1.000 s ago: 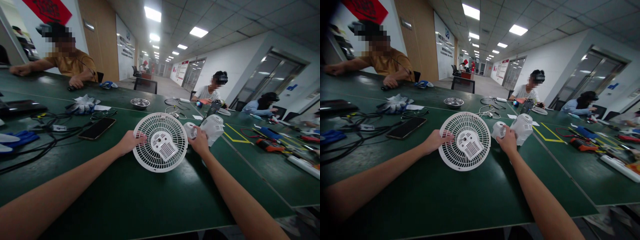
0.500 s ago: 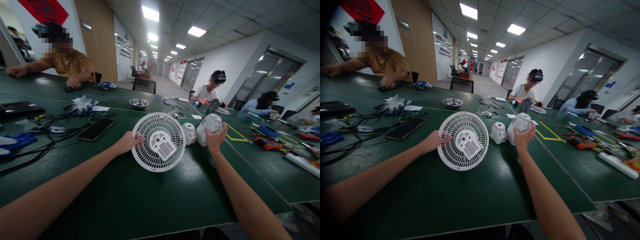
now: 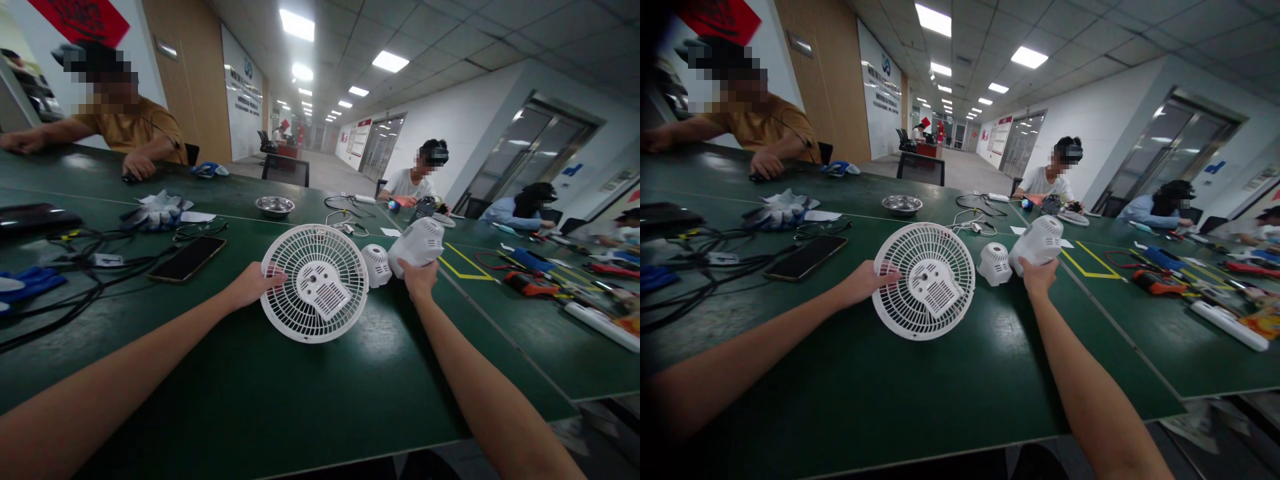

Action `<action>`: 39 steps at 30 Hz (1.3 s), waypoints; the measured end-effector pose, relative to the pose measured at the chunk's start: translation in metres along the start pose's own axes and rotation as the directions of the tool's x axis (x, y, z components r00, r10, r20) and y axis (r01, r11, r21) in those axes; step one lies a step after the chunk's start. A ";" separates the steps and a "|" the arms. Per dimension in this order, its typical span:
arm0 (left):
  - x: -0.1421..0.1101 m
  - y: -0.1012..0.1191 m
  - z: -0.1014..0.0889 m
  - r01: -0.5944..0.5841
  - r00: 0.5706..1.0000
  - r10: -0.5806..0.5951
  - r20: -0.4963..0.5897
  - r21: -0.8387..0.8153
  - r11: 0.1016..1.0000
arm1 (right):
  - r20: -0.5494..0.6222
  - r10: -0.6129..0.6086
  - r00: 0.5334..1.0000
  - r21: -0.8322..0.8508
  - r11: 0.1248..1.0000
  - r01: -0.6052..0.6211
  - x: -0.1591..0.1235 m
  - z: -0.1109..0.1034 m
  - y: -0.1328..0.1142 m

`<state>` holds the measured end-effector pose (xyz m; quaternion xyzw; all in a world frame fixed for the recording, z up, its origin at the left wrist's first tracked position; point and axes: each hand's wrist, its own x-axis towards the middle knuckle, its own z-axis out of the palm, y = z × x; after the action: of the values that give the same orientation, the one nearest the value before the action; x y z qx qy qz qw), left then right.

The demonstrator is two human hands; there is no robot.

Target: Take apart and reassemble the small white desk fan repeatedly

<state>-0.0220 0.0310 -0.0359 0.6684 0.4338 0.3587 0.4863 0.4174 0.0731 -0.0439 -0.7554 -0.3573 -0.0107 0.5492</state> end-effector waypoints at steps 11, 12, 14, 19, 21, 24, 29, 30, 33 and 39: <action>0.004 -0.004 -0.001 -0.010 1.000 0.011 -0.021 0.026 1.000 | 0.129 -0.255 0.958 0.073 0.966 0.247 -0.042 0.000 -0.044; 0.004 -0.004 -0.001 -0.012 1.000 0.013 -0.021 0.027 1.000 | 0.199 -0.247 0.948 0.050 0.969 0.242 -0.046 0.002 -0.044; 0.003 -0.004 0.000 -0.017 1.000 0.018 -0.020 0.036 0.999 | 0.283 -0.231 0.931 0.009 0.971 0.238 -0.050 0.006 -0.043; 0.001 0.000 0.000 -0.024 1.000 0.024 -0.002 0.045 0.999 | 0.285 -0.236 0.929 -0.009 0.968 0.249 -0.050 0.009 -0.038; 0.001 0.000 0.001 -0.018 1.000 0.019 -0.013 0.045 0.999 | 0.264 -0.252 0.931 0.016 0.966 0.257 -0.048 0.008 -0.037; 0.002 -0.001 0.000 -0.015 1.000 0.016 -0.019 0.051 0.999 | 0.215 -0.237 0.947 0.019 0.971 0.239 -0.040 0.005 -0.033; 0.001 0.001 0.000 -0.034 0.999 0.034 0.007 0.072 0.997 | 0.151 -0.158 0.976 0.009 0.987 0.159 -0.011 -0.005 -0.019; 0.001 0.001 0.000 -0.038 0.999 0.037 0.007 0.076 0.996 | 0.146 -0.147 0.978 0.013 0.989 0.147 -0.005 -0.006 -0.015; 0.001 0.001 0.000 -0.042 0.999 0.042 0.000 0.093 0.995 | 0.129 -0.109 0.986 0.037 0.994 0.105 0.007 -0.006 -0.004; 0.001 0.000 -0.001 -0.032 0.999 0.031 0.009 0.085 0.996 | 0.062 -0.267 0.962 0.205 0.946 0.249 0.010 -0.004 -0.004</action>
<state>-0.0222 0.0323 -0.0354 0.6965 0.4362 0.3452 0.4532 0.4244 0.0754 -0.0350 -0.6442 -0.4764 -0.0138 0.5982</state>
